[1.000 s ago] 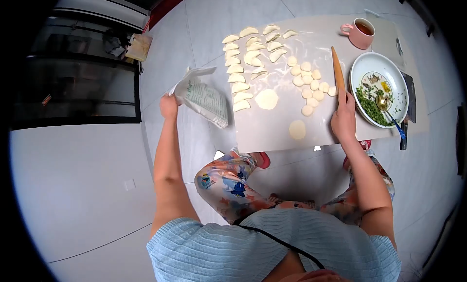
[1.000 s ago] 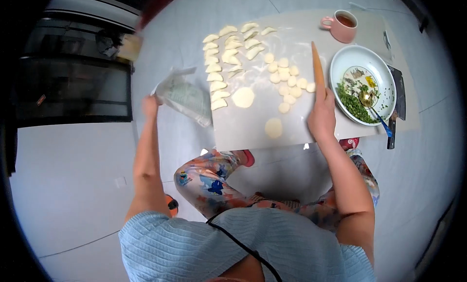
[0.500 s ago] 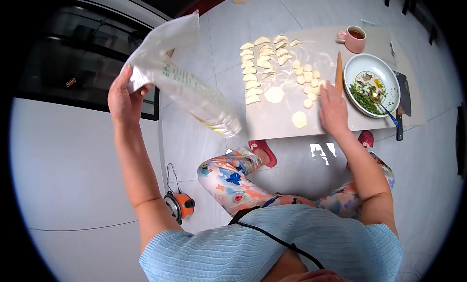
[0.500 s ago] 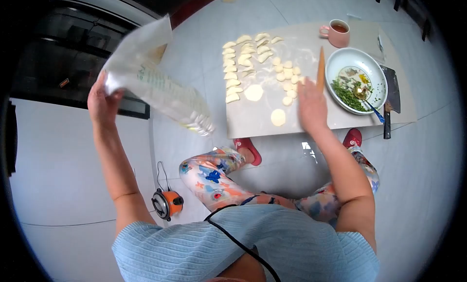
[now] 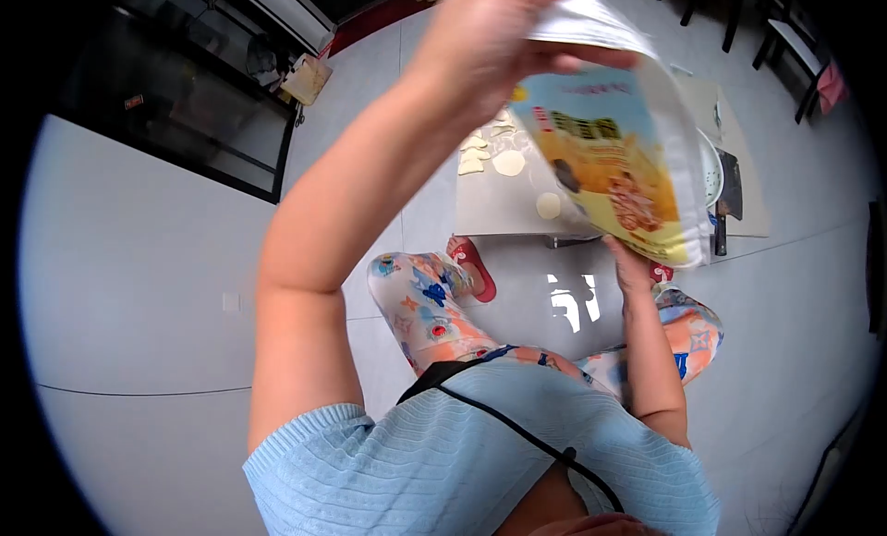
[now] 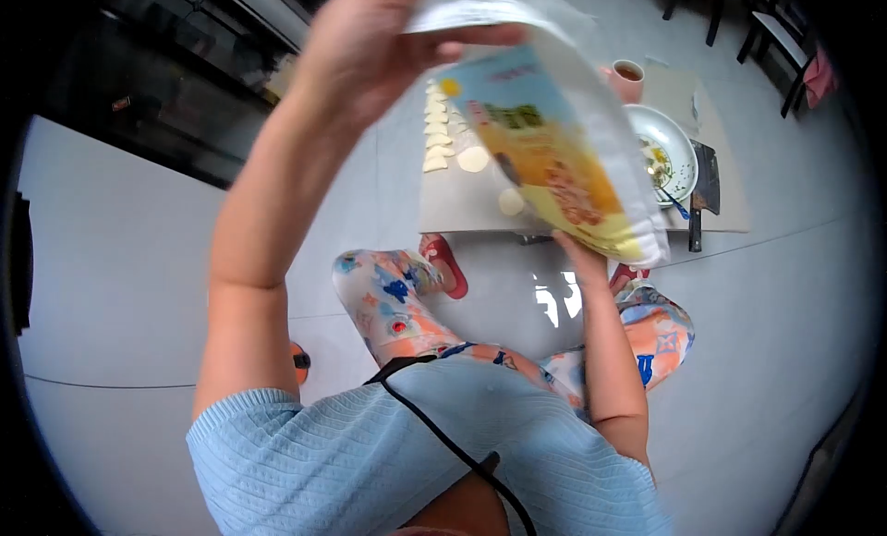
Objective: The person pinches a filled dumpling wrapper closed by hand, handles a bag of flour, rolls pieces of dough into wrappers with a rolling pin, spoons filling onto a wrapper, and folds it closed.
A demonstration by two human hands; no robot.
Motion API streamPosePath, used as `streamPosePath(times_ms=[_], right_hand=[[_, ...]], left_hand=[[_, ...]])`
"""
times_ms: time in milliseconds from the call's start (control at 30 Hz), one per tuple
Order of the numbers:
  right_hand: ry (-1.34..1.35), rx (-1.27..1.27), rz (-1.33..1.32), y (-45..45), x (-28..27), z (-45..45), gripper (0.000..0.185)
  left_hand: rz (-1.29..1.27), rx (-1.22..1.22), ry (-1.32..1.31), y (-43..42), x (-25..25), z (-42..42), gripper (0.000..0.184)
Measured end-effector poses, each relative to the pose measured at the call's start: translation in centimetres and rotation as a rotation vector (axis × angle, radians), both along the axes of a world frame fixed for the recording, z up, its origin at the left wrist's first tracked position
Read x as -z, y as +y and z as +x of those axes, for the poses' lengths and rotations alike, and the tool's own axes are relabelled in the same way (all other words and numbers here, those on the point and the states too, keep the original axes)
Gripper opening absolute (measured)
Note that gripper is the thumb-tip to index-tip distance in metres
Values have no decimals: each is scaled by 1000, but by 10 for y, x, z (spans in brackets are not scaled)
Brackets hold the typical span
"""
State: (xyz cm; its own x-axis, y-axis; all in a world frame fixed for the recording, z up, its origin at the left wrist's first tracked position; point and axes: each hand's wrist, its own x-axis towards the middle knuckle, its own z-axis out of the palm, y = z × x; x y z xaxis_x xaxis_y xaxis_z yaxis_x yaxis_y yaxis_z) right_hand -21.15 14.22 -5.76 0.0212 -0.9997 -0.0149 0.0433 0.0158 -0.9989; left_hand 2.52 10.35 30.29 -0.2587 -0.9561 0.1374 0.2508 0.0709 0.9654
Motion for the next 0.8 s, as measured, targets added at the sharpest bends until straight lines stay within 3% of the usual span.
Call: streamPosePath(times_ms=[167, 233, 333, 533, 800], right_hand=[[-261, 241, -170, -4, 24, -54, 62], [-145, 253, -187, -4, 1, -63, 61], [23, 282, -214, 2, -34, -75, 58], [296, 239, -218, 17, -66, -100, 50], [396, 240, -148, 13, -83, -104, 49]], left_hand=[[-14, 160, -39, -44, 39, 0, 42], [122, -185, -150, -62, 54, 10, 34], [208, -235, -236, -84, 79, 31, 34], [376, -180, -307, -106, 129, 47, 39], [454, -150, -292, -114, 165, 59, 40]])
